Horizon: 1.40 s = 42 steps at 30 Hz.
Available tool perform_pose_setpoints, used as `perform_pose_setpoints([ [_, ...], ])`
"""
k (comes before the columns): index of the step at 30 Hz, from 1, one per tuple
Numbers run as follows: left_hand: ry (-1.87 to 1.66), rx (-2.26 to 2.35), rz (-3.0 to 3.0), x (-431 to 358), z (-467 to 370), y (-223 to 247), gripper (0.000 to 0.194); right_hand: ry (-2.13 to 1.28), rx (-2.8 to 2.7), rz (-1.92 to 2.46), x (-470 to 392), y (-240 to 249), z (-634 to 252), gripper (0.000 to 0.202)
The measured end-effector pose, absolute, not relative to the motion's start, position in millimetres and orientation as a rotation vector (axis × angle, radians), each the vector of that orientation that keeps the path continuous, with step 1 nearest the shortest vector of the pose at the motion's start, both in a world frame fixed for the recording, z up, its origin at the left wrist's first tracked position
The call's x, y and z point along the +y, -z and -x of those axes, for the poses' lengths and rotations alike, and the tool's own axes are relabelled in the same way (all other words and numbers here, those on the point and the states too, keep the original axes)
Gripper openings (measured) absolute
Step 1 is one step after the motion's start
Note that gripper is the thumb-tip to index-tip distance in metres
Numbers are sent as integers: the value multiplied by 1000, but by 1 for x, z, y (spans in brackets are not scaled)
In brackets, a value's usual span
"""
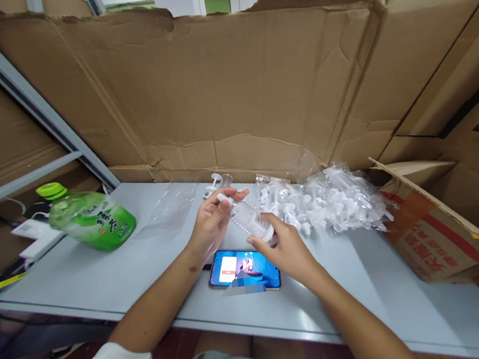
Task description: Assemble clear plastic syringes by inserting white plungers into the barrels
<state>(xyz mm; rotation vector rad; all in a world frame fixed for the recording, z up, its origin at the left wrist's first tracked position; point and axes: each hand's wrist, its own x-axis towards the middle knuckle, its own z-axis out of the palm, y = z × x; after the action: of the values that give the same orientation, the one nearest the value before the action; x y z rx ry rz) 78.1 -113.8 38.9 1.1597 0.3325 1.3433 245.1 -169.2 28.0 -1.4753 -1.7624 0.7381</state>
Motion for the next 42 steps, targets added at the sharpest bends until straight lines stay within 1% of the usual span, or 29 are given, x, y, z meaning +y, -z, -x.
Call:
perform_pose_setpoints([
  [3,-1153,266,-1221,-114,-67,-45,31,-1336,-1653,1252,-169,-29,-253,36],
  [6,-1015,205,-1207,-116,-63,-49,35,-1919,-1475,923,-168,-24,-259,45],
  [8,-1007,185,-1162,-117,-64,-49,32,-2152,-1370,760,-167,-20,-260,53],
  [10,-1049,194,-1131,-117,-67,-49,27,-2214,-1319,705,-167,-18,-259,55],
  [13,-1115,221,-1147,-118,-71,-49,22,-2050,-1373,787,-169,-20,-257,44],
  [18,-1195,308,-1212,-115,-75,-48,23,-1550,-1607,1139,-172,-26,-254,32],
  [22,-1278,389,-1259,-113,-79,-44,24,-1023,-1724,1423,-173,-28,-248,32],
  [25,-1317,406,-1307,-113,-80,-47,26,-799,-1781,1460,-174,-31,-250,41],
  [28,-1370,376,-1300,-112,-75,-56,25,-685,-1796,1382,-172,-32,-261,59],
  [29,-1415,371,-1275,-112,-72,-60,23,-650,-1775,1363,-171,-31,-267,61],
  [31,-1524,376,-1212,-111,-66,-67,21,-653,-1710,1331,-167,-29,-278,58],
  [35,-1661,390,-1133,-113,-57,-73,18,-837,-1551,1176,-160,-24,-287,50],
  [39,-1746,352,-1063,-118,-52,-77,12,-705,-1326,1196,-156,-22,-284,50],
  [40,-1771,341,-1046,-120,-51,-78,12,-729,-1279,1184,-156,-23,-282,51],
  [42,-1803,338,-1032,-124,-53,-78,12,-914,-1223,1087,-156,-25,-280,51],
])
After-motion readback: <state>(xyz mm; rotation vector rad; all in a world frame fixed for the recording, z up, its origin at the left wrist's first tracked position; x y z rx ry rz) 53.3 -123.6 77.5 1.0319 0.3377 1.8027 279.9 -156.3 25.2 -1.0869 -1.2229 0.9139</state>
